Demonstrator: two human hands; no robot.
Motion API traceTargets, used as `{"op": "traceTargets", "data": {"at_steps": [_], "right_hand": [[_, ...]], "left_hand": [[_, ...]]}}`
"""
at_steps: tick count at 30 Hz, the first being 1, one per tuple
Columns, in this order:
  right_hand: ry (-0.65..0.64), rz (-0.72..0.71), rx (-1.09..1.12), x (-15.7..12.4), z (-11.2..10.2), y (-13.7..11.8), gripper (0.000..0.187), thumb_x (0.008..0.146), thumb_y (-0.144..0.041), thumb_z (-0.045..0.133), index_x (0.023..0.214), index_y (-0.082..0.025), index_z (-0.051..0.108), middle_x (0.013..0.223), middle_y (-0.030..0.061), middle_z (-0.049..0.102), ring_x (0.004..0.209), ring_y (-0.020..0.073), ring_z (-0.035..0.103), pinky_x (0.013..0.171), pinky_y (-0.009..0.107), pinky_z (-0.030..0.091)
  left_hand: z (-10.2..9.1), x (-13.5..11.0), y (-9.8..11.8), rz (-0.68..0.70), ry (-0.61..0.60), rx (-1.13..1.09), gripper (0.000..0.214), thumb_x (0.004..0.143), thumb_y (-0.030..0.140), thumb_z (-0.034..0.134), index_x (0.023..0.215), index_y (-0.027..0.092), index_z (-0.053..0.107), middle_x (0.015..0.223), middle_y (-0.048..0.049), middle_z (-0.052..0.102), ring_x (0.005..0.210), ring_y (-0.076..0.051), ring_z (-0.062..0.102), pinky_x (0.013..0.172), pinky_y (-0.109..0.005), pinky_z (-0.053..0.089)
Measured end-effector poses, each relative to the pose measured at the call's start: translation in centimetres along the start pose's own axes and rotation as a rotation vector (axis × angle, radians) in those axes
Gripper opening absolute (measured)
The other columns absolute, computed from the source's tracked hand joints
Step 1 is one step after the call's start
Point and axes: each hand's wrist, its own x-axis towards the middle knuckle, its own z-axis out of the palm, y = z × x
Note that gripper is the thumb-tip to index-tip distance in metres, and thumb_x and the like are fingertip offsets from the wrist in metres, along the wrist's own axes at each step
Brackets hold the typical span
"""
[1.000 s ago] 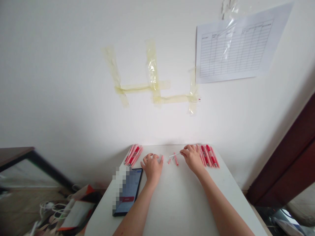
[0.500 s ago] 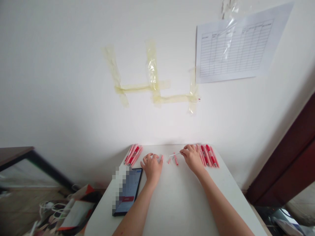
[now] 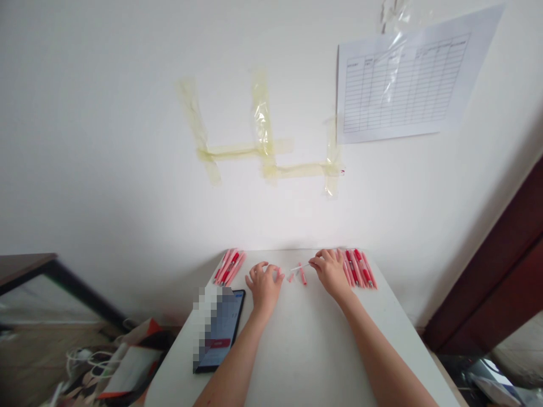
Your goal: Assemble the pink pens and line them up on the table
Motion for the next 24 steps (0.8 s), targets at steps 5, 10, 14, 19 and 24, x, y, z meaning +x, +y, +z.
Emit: {"op": "traceTargets", "data": {"at_steps": [5, 10, 14, 19, 24], "right_hand": [[-0.014, -0.041, 0.010, 0.1, 0.1, -0.7, 0.025, 0.101, -0.033, 0.050, 0.101, -0.031, 0.076, 0.106, 0.0066, 0.067, 0.102, 0.0261, 0.057, 0.103, 0.053, 0.036], [-0.031, -0.069, 0.014, 0.1, 0.0, -1.4, 0.022, 0.100, -0.035, 0.054, 0.099, -0.033, 0.076, 0.108, 0.0056, 0.068, 0.103, 0.0266, 0.056, 0.099, 0.049, 0.040], [-0.027, -0.074, 0.014, 0.1, 0.2, -1.5, 0.023, 0.100, -0.034, 0.053, 0.109, -0.034, 0.074, 0.112, 0.0056, 0.067, 0.107, 0.0269, 0.055, 0.102, 0.050, 0.039], [0.024, -0.008, -0.005, -0.1, 0.8, -0.9, 0.042, 0.097, -0.030, 0.057, 0.139, -0.029, 0.056, 0.131, 0.0101, 0.060, 0.118, 0.0308, 0.051, 0.103, 0.051, 0.042], [0.015, -0.002, 0.000, -0.4, 1.3, -0.6, 0.036, 0.094, -0.025, 0.059, 0.129, -0.029, 0.063, 0.129, 0.0110, 0.057, 0.119, 0.0311, 0.052, 0.099, 0.049, 0.048]], "left_hand": [[0.0, -0.2, 0.6, 0.118, -0.088, -0.119, 0.017, 0.079, 0.030, 0.076, 0.096, 0.032, 0.076, 0.133, -0.0054, 0.058, 0.135, -0.029, 0.042, 0.121, -0.062, 0.019], [0.0, -0.4, 0.8, 0.129, -0.108, -0.139, 0.004, 0.080, 0.029, 0.076, 0.083, 0.030, 0.077, 0.131, -0.0043, 0.059, 0.135, -0.029, 0.042, 0.121, -0.064, 0.017], [0.0, -0.3, 0.7, 0.128, -0.104, -0.153, 0.004, 0.081, 0.028, 0.073, 0.078, 0.029, 0.076, 0.131, -0.0036, 0.059, 0.135, -0.028, 0.041, 0.120, -0.065, 0.018], [-0.2, -0.5, 0.7, 0.096, 0.012, -0.111, 0.009, 0.082, 0.027, 0.069, 0.076, 0.024, 0.074, 0.132, -0.0066, 0.058, 0.134, -0.029, 0.042, 0.119, -0.062, 0.023], [-0.4, -0.7, 0.8, 0.028, -0.017, -0.033, 0.011, 0.082, 0.030, 0.068, 0.074, 0.024, 0.075, 0.136, -0.0079, 0.055, 0.136, -0.031, 0.038, 0.118, -0.065, 0.020]]}}
